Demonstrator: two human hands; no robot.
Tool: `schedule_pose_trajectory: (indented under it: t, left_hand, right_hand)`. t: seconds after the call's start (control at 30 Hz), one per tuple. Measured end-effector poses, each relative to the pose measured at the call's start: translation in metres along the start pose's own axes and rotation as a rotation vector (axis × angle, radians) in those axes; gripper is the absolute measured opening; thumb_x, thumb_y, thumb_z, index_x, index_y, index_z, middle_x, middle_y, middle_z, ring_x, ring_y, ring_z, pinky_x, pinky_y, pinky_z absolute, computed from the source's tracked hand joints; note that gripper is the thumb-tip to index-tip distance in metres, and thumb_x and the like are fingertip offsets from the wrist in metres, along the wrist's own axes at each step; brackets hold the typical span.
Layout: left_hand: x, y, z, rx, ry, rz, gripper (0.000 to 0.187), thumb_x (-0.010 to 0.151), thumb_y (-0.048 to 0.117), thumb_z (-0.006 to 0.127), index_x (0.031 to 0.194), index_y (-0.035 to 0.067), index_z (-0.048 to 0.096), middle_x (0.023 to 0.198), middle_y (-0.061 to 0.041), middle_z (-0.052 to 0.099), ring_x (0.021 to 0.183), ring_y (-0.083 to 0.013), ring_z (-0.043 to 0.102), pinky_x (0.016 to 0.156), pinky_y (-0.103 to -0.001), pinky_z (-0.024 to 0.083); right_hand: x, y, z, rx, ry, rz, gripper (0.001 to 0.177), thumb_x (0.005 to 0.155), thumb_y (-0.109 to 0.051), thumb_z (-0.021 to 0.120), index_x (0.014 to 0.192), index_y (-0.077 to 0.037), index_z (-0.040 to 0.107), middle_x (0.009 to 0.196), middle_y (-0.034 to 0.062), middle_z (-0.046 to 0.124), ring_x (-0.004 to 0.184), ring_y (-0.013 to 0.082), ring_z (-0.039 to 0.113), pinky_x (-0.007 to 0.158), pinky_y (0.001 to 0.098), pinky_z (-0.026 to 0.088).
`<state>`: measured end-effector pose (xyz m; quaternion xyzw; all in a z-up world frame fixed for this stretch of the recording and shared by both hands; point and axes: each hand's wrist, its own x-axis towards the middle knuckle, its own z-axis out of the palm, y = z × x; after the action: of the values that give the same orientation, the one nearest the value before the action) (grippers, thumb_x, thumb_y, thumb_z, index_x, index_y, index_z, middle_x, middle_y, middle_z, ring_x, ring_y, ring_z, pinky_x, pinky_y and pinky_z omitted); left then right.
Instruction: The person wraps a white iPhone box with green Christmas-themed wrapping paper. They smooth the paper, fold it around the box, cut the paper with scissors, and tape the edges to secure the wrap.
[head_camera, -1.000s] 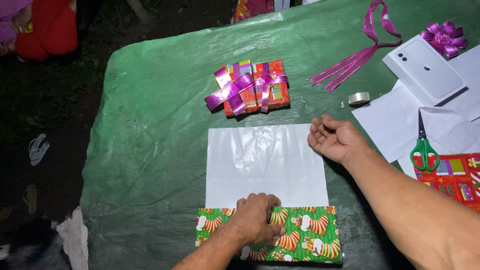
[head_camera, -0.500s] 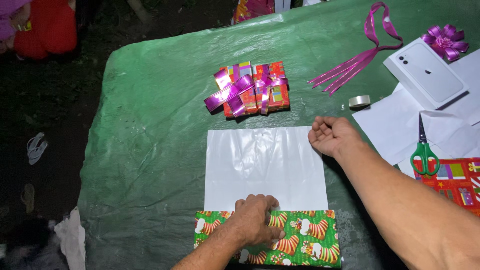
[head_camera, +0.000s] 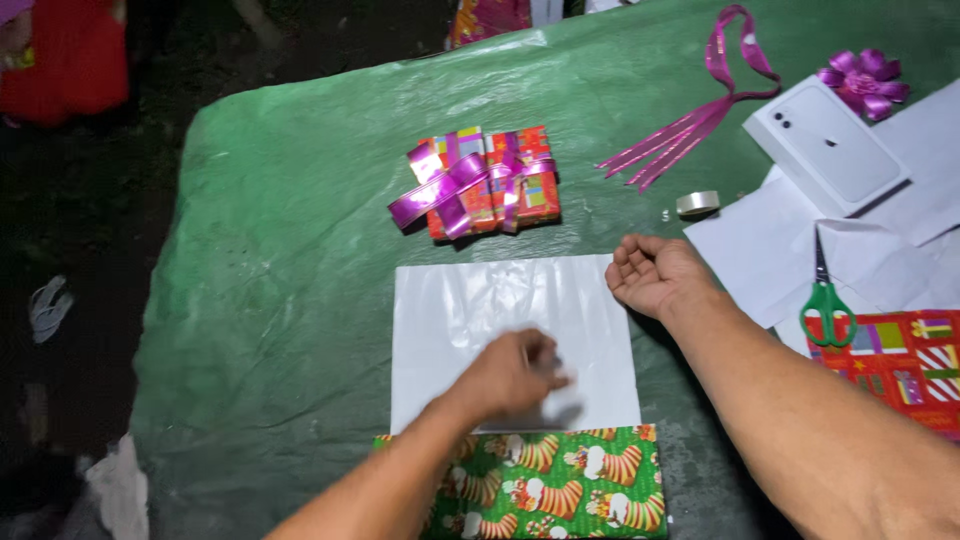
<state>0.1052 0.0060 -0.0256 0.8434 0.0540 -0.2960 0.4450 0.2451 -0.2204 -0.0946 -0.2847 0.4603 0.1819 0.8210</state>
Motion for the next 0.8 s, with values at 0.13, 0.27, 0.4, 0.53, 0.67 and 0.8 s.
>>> schedule_pose_trajectory:
  t: [0.13,0.27,0.4,0.53,0.67,0.8]
  left_hand:
    - [0.081,0.010,0.014,-0.555,0.169,0.028,0.018,0.088,0.013,0.070,0.096,-0.003,0.075,0.085,-0.004,0.076,0.075,-0.0118,0.068,0.065,-0.028,0.055]
    - [0.143,0.030,0.028,-0.728,0.126,-0.148,0.013,0.091,0.011,0.068,0.100,0.003,0.072,0.075,-0.003,0.068,0.062,-0.0120,0.061,0.052,-0.029,0.048]
    - [0.176,0.049,0.048,-0.736,0.123,-0.194,0.027,0.091,0.010,0.066,0.116,0.004,0.074,0.091,-0.013,0.071,0.071,-0.0212,0.062,0.058,-0.035,0.047]
    - [0.181,0.062,0.057,-0.569,0.127,-0.218,0.049,0.091,0.010,0.066,0.139,0.005,0.060,0.136,-0.017,0.064,0.123,-0.0247,0.063,0.099,-0.032,0.051]
    - [0.172,0.076,0.057,-0.605,0.129,-0.250,0.055,0.088,0.008,0.064,0.142,0.003,0.057,0.142,-0.018,0.063,0.131,-0.0274,0.062,0.108,-0.033,0.049]
    - [0.171,0.087,0.058,-0.596,0.154,-0.289,0.056,0.087,0.004,0.065,0.142,0.004,0.057,0.141,-0.018,0.062,0.130,-0.0278,0.061,0.109,-0.033,0.047]
  right_hand:
    - [0.006,-0.009,-0.024,-0.124,-0.029,-0.035,0.009,0.098,-0.017,0.060,0.099,-0.009,0.064,0.091,0.0015,0.063,0.086,0.0170,0.061,0.089,0.0398,0.053]
    - [0.002,-0.014,-0.049,-0.245,-0.048,-0.058,0.008,0.097,-0.020,0.064,0.096,-0.012,0.063,0.089,0.0002,0.065,0.088,0.0169,0.063,0.086,0.0397,0.052]
    - [-0.006,-0.015,-0.054,-0.333,-0.055,-0.073,0.012,0.097,-0.020,0.065,0.106,-0.013,0.062,0.099,0.0013,0.068,0.095,0.0179,0.065,0.090,0.0406,0.051]
    - [-0.019,-0.015,-0.055,-0.360,-0.095,-0.102,0.037,0.095,-0.019,0.058,0.132,-0.010,0.057,0.120,0.0089,0.070,0.114,0.0239,0.067,0.105,0.0464,0.051]
    - [-0.027,-0.015,-0.049,-0.349,-0.113,-0.096,0.047,0.097,-0.020,0.058,0.142,-0.007,0.052,0.131,0.0118,0.067,0.126,0.0282,0.064,0.112,0.0491,0.046]
    - [-0.029,-0.016,-0.048,-0.330,-0.122,-0.093,0.046,0.097,-0.020,0.057,0.141,-0.006,0.052,0.131,0.0119,0.067,0.126,0.0290,0.064,0.112,0.0498,0.046]
